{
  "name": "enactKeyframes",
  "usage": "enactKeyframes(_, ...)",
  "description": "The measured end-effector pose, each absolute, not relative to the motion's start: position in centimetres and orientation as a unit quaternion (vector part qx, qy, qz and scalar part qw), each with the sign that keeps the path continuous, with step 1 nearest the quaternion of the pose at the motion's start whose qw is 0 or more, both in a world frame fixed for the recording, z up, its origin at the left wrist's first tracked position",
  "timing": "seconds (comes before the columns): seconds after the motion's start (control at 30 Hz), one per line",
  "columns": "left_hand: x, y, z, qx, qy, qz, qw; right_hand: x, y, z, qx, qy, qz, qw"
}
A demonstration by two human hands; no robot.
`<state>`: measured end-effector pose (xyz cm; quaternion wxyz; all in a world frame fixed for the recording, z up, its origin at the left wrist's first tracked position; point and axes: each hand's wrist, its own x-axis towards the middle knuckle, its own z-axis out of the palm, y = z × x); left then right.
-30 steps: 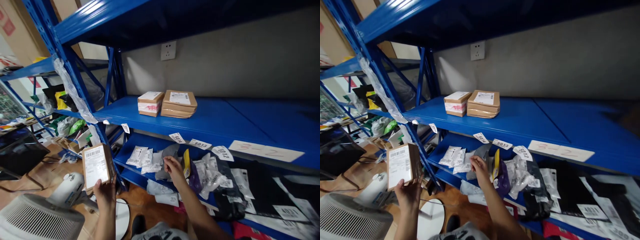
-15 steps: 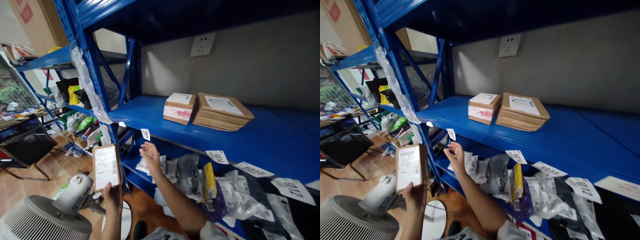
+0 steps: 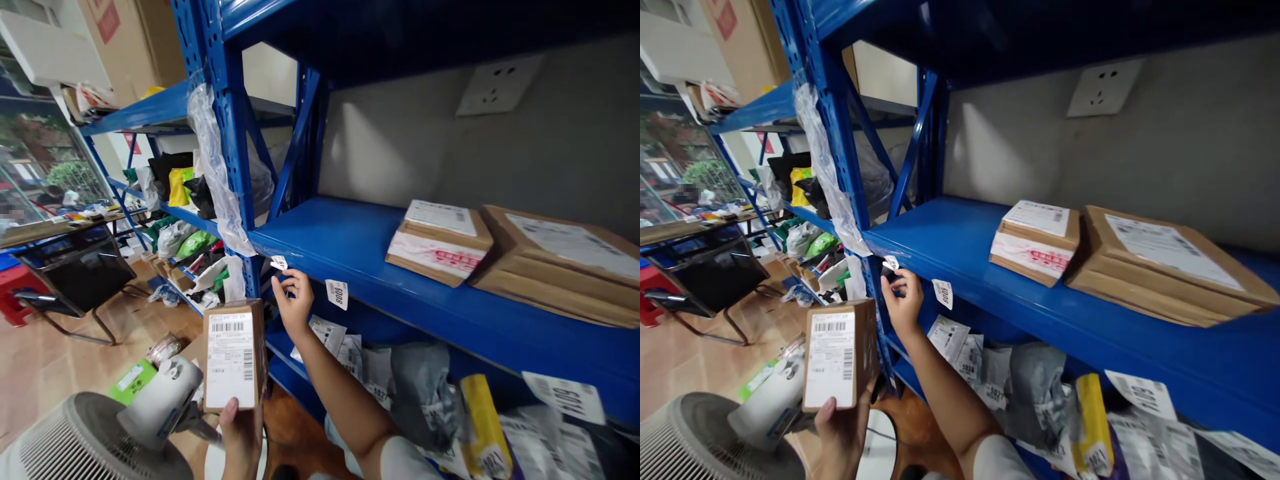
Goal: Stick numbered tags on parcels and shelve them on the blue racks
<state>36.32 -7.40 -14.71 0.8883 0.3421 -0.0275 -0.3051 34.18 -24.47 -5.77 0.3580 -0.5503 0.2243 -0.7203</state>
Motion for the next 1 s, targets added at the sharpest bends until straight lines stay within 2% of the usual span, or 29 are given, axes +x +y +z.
enactKeyframes(0.2, 36.0, -7.7, -13.8, 0.335, 0.052, -0.317, 0.886, 34.9, -25.2, -6.3, -0.532, 0.234, -0.743, 0.331)
enactKeyframes(0.5, 36.5, -7.7, -14.1, 0.366, 0.084, -0.325, 0.868, 35.2, -25.1, -6.6, -0.422, 0.262, -0.765, 0.410)
enactKeyframes(1.0, 36.7, -8.9, -14.0, 0.348, 0.040, -0.331, 0.876, 35.0, -25.1, -6.3, -0.389, 0.263, -0.736, 0.488)
